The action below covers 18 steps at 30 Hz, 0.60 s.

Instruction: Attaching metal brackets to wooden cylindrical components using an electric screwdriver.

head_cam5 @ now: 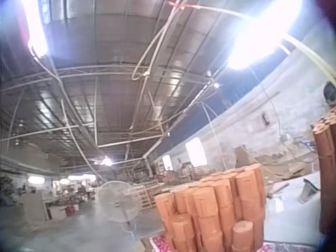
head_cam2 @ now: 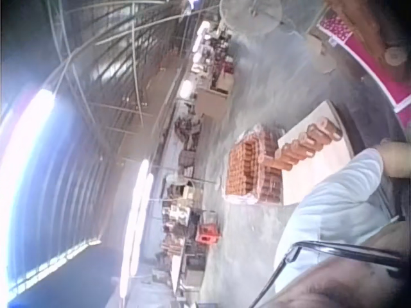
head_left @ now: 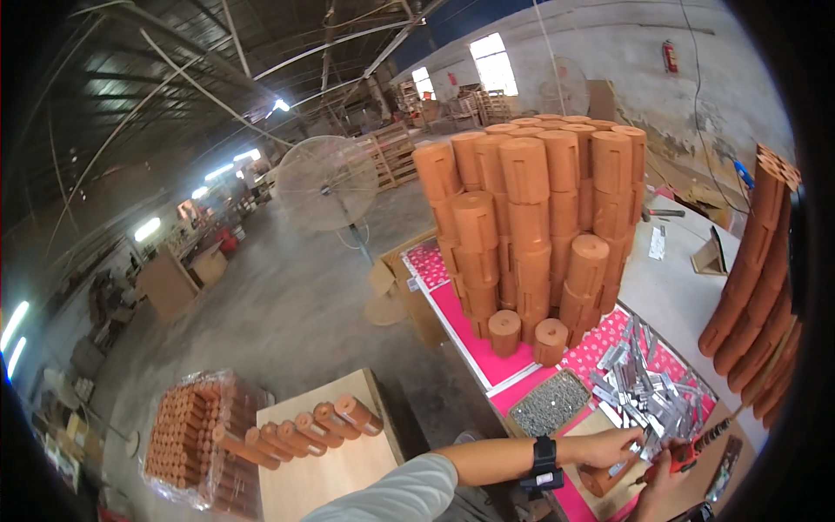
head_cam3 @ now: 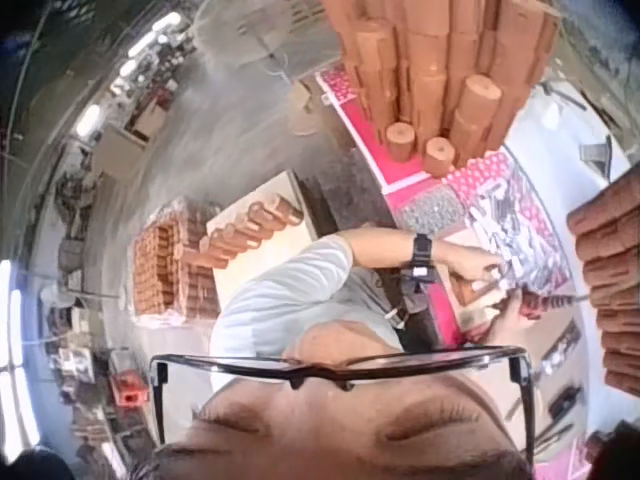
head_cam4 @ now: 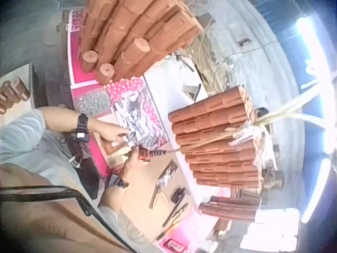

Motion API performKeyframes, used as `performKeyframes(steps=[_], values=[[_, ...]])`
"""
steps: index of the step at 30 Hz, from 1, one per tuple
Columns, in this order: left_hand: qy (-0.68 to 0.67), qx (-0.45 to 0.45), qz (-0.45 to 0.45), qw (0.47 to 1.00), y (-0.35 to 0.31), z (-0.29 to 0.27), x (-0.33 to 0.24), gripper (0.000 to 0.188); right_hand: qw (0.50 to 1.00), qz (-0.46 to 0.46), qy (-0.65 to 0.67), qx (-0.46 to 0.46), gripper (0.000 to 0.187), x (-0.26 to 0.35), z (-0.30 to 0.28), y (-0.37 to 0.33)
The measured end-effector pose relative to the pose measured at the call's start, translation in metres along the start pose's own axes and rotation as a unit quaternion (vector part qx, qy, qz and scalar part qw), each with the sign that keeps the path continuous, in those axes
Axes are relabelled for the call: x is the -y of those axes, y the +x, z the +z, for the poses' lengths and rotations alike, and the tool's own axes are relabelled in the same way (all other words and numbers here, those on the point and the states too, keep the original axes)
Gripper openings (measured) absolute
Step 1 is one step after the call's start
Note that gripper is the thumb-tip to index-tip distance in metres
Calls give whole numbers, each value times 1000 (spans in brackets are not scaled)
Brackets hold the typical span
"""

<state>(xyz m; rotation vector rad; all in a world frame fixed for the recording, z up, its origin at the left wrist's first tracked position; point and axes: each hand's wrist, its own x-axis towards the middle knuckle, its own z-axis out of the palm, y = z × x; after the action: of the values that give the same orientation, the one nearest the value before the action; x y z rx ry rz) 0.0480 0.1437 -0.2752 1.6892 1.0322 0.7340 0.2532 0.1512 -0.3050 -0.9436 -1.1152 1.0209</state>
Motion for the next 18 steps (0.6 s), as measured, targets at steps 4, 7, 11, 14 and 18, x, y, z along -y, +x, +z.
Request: performKeyframes(steps=[4, 7, 11, 14, 18], values=[[21, -24, 49, 998, 3, 2, 19, 33, 999, 24, -34, 31, 31, -7, -5, 9], [16, -36, 43, 998, 0, 1, 16, 30, 997, 25, -56, 38, 30, -17, -10, 12], [15, -44, 41, 998, 4, 7, 22, 27, 998, 14, -52, 45, 31, -24, -17, 18], [28, -49, 46, 997, 3, 15, 23, 30, 998, 11, -49, 44, 31, -29, -28, 17], [24, -48, 89, 995, -14, 23, 7, 40, 1000, -3, -23, 6, 31, -49, -58, 4]])
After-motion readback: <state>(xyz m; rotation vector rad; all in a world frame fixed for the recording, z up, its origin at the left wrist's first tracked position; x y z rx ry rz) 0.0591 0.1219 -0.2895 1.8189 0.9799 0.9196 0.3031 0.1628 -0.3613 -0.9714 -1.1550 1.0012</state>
